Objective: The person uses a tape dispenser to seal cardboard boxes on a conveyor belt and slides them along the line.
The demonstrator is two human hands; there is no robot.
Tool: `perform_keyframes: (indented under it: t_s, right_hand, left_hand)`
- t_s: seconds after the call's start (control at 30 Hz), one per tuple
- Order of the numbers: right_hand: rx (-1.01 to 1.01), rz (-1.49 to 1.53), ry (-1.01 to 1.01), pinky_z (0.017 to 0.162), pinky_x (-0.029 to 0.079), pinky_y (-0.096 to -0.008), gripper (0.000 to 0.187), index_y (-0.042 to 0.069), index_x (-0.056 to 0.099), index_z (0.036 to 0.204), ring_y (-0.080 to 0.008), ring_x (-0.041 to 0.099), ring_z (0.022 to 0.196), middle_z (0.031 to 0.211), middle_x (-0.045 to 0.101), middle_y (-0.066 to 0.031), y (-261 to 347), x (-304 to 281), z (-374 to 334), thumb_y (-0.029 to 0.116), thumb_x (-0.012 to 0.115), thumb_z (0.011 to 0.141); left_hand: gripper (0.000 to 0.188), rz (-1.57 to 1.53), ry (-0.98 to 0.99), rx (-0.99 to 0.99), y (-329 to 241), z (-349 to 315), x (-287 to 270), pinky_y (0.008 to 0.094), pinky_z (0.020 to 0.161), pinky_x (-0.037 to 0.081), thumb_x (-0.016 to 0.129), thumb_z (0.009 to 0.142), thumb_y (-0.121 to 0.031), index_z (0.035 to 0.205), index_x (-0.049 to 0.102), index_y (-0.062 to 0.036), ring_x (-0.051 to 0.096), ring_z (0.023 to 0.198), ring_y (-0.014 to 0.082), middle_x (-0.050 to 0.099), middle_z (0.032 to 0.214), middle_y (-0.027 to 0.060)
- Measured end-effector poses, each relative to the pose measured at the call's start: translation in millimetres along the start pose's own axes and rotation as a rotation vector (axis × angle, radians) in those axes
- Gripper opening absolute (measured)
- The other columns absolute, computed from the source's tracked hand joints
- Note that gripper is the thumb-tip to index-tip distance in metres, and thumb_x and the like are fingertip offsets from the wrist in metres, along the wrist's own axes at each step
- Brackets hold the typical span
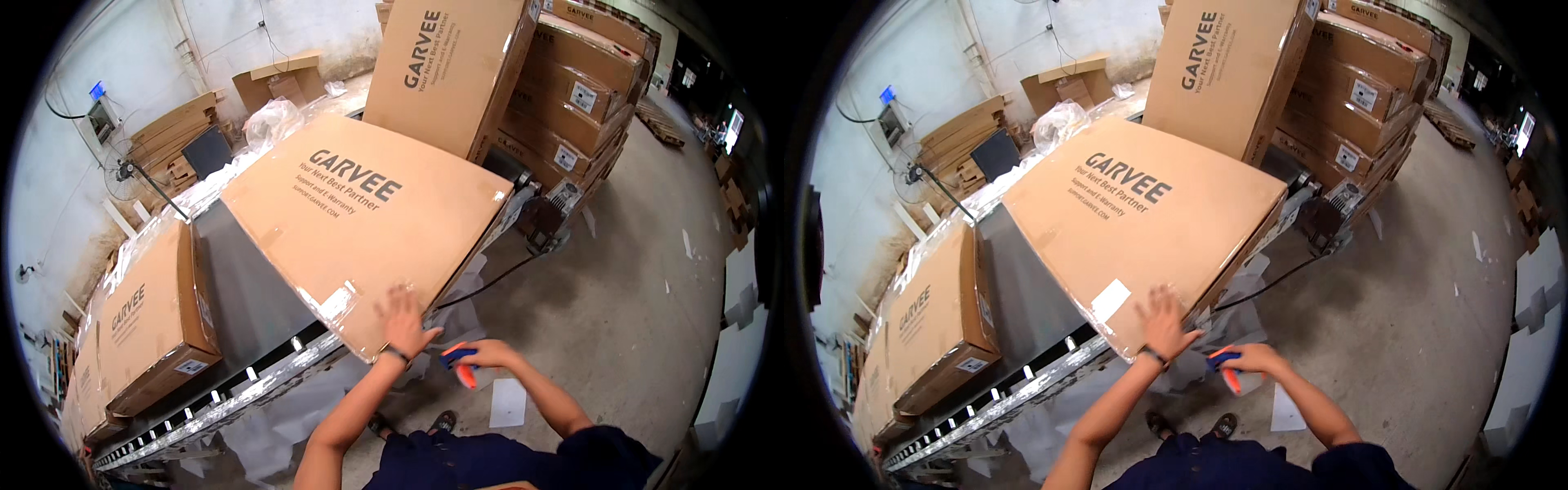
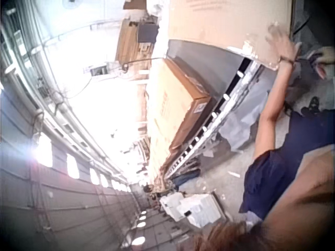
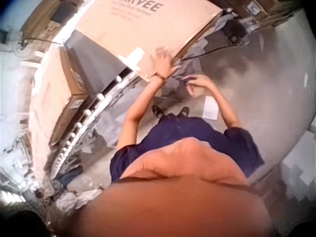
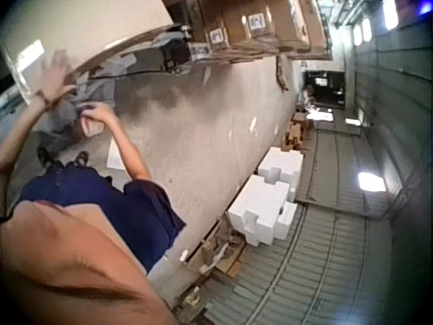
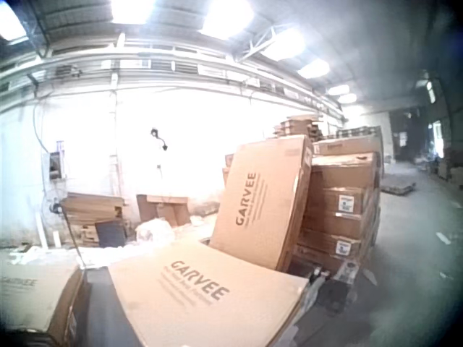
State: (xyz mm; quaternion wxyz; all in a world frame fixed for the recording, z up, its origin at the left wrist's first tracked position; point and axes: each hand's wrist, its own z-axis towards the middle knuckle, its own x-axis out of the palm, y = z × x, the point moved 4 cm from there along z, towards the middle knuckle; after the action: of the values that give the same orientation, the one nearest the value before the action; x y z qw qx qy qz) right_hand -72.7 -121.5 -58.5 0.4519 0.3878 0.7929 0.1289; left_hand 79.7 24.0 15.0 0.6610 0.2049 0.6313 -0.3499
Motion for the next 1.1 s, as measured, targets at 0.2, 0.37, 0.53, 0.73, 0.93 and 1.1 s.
perform_keyframes:
  t_s: [0.2,0.37,0.53,0.73,0.93,1.1]
  right_hand:
    - [-0.586,0.294,-1.093,0.084,0.043,-0.0336,0.059,0.014,0.052,0.126,-0.0240,0.055,0.094,0.102,0.056,-0.0122,79,-238,-102,0.024,0.065,0.069]
    - [-0.518,0.136,-1.077,0.090,0.043,-0.0325,0.061,0.019,0.054,0.125,-0.0288,0.056,0.103,0.113,0.056,-0.0183,127,-291,-19,0.034,0.065,0.067]
    - [-0.179,-0.313,-0.181,0.088,0.045,-0.0360,0.062,0.019,0.060,0.117,-0.0320,0.060,0.098,0.104,0.062,-0.0185,73,-249,78,0.052,0.062,0.065]
    - [-0.265,-0.318,-0.319,0.080,0.049,-0.0376,0.057,0.018,0.062,0.111,-0.0340,0.061,0.091,0.100,0.064,-0.0162,79,-258,108,0.049,0.059,0.064]
    - [-0.279,0.258,-0.470,0.082,0.047,-0.0388,0.063,0.020,0.053,0.125,-0.0343,0.060,0.095,0.101,0.061,-0.0219,-4,-206,64,0.048,0.063,0.070]
    - [-0.142,0.043,-0.524,0.078,0.049,-0.0390,0.066,0.024,0.048,0.129,-0.0389,0.059,0.083,0.094,0.053,-0.0207,24,-210,38,0.046,0.065,0.069]
  left_hand:
    - [0.091,0.100,-0.016,-0.149,-30,114,51,0.0526,0.108,0.016,0.068,0.071,-0.044,0.137,0.027,0.0034,0.022,0.134,0.0343,0.025,0.144,0.0210]
    - [0.082,0.116,-0.093,-0.104,-42,116,54,0.0483,0.108,0.020,0.065,0.075,-0.034,0.135,0.026,0.0080,0.025,0.132,0.0354,0.028,0.141,0.0233]
    - [0.075,0.220,-0.137,-0.123,-38,118,68,0.0483,0.108,0.020,0.060,0.076,-0.027,0.135,0.028,0.0075,0.027,0.132,0.0345,0.029,0.141,0.0230]
    - [0.078,0.110,-0.075,-0.108,-53,114,53,0.0475,0.108,0.019,0.064,0.075,-0.028,0.135,0.028,0.0062,0.026,0.132,0.0342,0.029,0.142,0.0216]
    - [0.077,0.007,-0.104,-0.064,-43,116,46,0.0499,0.108,0.019,0.064,0.076,-0.035,0.133,0.032,0.0047,0.026,0.132,0.0356,0.030,0.141,0.0205]
    - [0.087,-0.080,-0.106,-0.075,-40,114,39,0.0524,0.107,0.018,0.071,0.069,-0.041,0.134,0.033,0.0010,0.025,0.132,0.0351,0.030,0.141,0.0186]
